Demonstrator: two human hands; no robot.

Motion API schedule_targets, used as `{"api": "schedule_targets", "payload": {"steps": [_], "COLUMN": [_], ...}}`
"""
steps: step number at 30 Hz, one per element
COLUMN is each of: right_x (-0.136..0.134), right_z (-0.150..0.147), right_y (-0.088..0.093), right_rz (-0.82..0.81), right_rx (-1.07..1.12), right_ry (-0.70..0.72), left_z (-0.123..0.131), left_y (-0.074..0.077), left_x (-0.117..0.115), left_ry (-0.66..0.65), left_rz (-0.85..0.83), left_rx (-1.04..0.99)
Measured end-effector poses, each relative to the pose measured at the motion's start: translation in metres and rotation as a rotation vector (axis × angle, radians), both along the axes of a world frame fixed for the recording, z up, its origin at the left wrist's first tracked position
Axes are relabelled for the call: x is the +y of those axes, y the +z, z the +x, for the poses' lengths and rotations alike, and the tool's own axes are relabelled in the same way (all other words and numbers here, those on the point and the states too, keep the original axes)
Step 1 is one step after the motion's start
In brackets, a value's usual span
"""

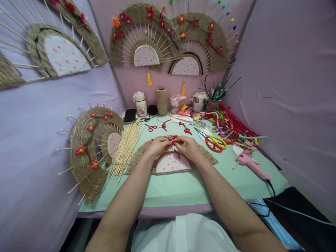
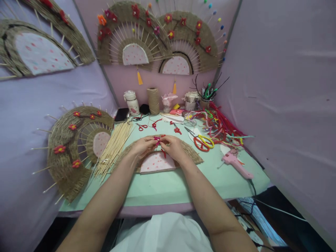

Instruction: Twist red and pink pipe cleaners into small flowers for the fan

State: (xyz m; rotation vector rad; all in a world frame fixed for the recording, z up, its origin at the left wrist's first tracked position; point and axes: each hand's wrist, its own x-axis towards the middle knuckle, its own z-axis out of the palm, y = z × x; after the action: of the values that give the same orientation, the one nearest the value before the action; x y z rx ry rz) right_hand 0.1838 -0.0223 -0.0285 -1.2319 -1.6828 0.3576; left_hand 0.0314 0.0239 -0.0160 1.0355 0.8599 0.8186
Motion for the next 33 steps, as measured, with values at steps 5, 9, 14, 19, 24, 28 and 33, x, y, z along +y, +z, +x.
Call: {"api": "schedule_targets", "payload": {"steps": [5,9,14,19,24,28,33], "right_x": [0.001,0.004,0.007,0.005,0.006,0.004,-0.004], "right_z": [0.002,0.004,0.007,0.004,0.002,0.001,-0.003], "right_y": [-0.001,-0.002,0.0,0.003,0.0,0.001,0.008], "right_rz": [-0.048,-0.11,-0.225,-0.28,-0.241,-0.066,0.178], "right_rx": [0.041,0.19,0.45,0.52,0.5,0.356,0.073], "right_ry": [0.019,-0.016,0.01,0.031,0.033,-0.031,-0.07], "left_z": [-0.001,-0.002,0.002,0.005,0.003,0.003,0.006], "left_y": [0.001,0.001,-0.003,-0.004,-0.003,-0.004,-0.005], "left_x": [0.0,0.002,0.003,0.002,0.001,0.001,-0.001], "left_ry": [0.018,-0.05,0.03,0.083,0.142,0.202,0.221], "left_rz": [0.015,0.051,0.305,0.694,0.851,0.825,0.788], "left_rx": [0.0,-0.044,0.087,0.233,0.315,0.29,0.257]}}
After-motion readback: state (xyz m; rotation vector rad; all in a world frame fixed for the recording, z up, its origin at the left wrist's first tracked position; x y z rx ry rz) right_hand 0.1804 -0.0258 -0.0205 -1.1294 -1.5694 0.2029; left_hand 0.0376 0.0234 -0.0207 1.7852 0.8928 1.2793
